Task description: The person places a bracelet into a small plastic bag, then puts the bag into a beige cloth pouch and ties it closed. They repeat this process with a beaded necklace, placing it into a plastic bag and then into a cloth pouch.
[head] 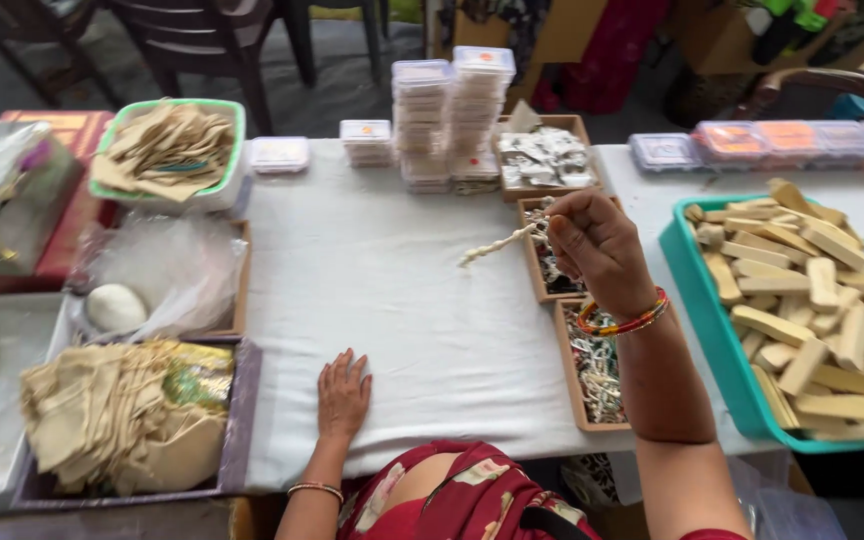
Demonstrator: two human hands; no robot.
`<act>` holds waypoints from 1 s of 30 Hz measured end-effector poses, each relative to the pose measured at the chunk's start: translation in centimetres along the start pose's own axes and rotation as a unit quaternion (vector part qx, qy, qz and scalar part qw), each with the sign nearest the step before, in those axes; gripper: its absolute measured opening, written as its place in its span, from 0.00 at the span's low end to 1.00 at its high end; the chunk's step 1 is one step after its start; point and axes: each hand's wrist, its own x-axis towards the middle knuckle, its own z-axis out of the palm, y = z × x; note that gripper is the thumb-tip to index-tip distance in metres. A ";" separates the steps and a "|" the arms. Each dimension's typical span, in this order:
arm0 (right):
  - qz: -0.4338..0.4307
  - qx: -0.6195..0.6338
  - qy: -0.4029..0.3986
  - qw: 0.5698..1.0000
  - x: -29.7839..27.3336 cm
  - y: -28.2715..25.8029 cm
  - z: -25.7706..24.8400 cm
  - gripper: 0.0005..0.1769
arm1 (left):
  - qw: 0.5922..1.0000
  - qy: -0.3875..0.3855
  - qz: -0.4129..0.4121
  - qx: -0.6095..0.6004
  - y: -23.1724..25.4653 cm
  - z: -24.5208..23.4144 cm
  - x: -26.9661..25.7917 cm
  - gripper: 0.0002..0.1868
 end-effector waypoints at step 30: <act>-0.066 -0.645 -0.127 0.751 -4.9 40.5 2.8 0.22 | 0.995 -0.052 -0.069 0.058 -10.0 2.5 8.1 0.43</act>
